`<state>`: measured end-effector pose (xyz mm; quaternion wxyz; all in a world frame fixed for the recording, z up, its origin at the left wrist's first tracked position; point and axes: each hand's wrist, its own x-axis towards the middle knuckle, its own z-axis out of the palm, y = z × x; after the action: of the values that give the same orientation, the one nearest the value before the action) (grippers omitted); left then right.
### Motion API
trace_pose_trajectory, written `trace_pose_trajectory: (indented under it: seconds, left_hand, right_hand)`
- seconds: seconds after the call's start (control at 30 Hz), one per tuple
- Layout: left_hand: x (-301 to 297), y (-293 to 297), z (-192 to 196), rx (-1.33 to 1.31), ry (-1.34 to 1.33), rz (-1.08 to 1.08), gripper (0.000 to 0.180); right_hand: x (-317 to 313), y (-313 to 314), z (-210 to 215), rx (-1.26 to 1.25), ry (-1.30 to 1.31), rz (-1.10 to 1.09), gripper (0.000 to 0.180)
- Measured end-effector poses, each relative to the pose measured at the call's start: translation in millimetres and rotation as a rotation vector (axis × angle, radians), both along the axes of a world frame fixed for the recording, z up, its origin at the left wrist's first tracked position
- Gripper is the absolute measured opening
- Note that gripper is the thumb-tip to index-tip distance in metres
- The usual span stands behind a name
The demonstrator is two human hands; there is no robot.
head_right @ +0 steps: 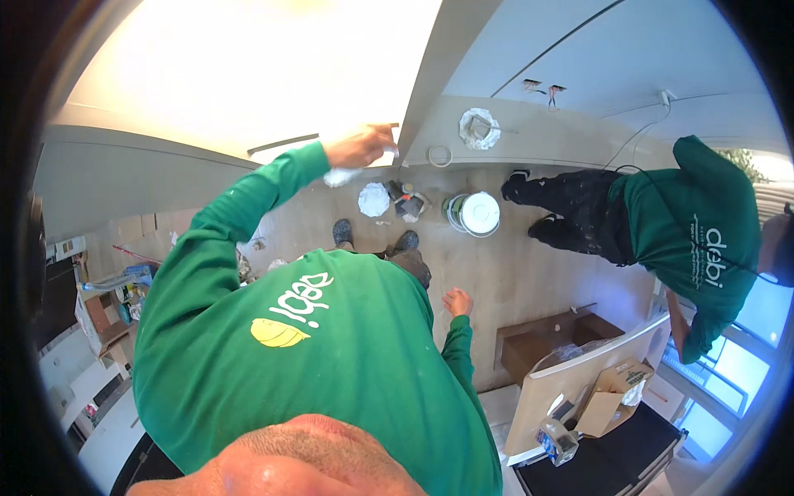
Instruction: The person applies liquid from a small container to the edge of a lit shelf unit using a brush and then wipes the interior surfaces and edges of the shelf with a white cloth.
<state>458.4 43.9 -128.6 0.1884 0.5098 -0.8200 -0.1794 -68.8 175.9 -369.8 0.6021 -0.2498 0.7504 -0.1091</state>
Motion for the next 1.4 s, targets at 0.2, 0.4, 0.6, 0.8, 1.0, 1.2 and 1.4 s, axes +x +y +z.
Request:
trace_pose_trajectory:
  seconds: [0.2,0.4,0.6,0.8,1.0,1.2,1.4]
  left_hand:
    - [62.9,-40.2,22.3,-0.223,0.681,0.69,0.034]
    - [127.3,-102.4,-24.2,-0.34,0.45,0.639,0.034]
    - [132.2,-148.4,-53.3,-0.357,0.377,0.564,0.034]
    - [145.0,-166.2,-66.7,-0.385,0.317,0.514,0.034]
    - [114.8,-105.6,-78.2,-0.29,0.346,0.381,0.03]
    - [142.8,-55.7,-78.2,-0.174,-0.481,0.618,0.01]
    - [135.6,-107.8,3.7,-0.148,0.174,1.1,0.007]
  right_hand:
    - [-34.5,5.1,-40.8,0.104,-0.241,-0.134,0.035]
    - [-15.8,1.6,-3.3,0.087,-0.027,0.072,0.044]
    - [-23.2,21.4,15.8,-0.008,0.03,0.01,0.038]
    - [-41.0,61.8,-14.2,-0.041,0.036,0.126,0.032]
    - [-36.4,87.5,-10.2,-0.011,0.081,0.151,0.03]
    - [-21.0,81.3,-17.0,0.026,0.045,0.121,0.029]
    - [-27.2,59.0,-10.7,0.004,0.009,-0.098,0.028]
